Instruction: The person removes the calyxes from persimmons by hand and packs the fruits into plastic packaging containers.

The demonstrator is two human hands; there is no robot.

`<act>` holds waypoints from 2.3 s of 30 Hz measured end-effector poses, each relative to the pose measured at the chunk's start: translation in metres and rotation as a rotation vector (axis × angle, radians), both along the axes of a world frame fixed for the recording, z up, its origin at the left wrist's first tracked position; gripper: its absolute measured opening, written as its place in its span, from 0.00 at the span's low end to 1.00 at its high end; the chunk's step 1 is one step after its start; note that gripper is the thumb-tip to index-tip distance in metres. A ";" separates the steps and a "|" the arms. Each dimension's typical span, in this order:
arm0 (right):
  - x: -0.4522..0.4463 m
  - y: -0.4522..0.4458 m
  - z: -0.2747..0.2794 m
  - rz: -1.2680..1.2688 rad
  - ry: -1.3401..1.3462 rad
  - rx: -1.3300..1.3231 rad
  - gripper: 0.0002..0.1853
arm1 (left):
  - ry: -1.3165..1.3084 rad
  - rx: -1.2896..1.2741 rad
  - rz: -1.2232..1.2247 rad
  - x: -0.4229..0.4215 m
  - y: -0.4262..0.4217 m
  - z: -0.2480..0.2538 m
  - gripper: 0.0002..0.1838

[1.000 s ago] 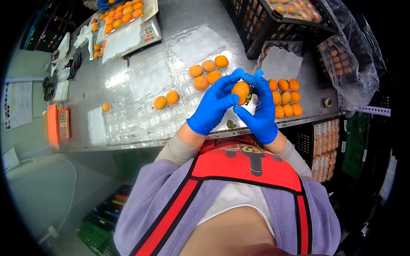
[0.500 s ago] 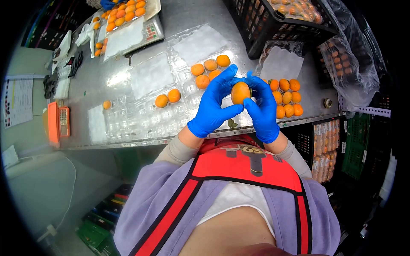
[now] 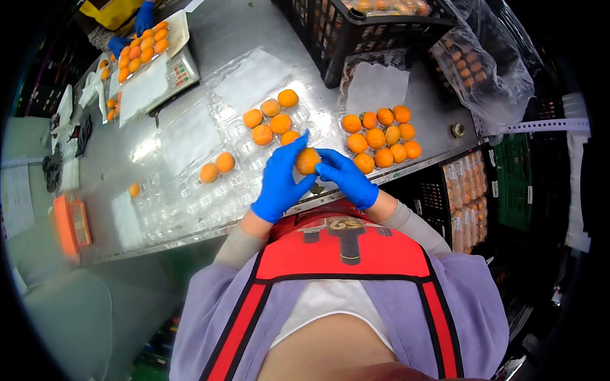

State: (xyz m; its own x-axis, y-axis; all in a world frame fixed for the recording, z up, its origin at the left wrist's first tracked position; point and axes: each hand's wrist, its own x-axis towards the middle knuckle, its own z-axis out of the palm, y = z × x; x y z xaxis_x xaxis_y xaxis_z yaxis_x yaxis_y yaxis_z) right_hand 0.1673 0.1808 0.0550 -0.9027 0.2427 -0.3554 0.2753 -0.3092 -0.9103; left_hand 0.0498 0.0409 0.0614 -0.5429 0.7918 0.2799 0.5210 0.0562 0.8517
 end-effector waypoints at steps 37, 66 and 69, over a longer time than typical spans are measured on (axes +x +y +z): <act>0.052 0.246 -0.083 -0.234 -0.368 1.115 0.31 | -0.037 0.120 0.057 0.004 0.011 -0.032 0.35; 0.000 0.036 -0.017 -0.057 0.211 0.764 0.33 | -0.877 0.230 -0.026 0.002 0.016 -0.066 0.41; -0.002 0.032 -0.016 -0.084 0.217 0.851 0.34 | -0.884 0.232 -0.003 0.001 0.017 -0.069 0.41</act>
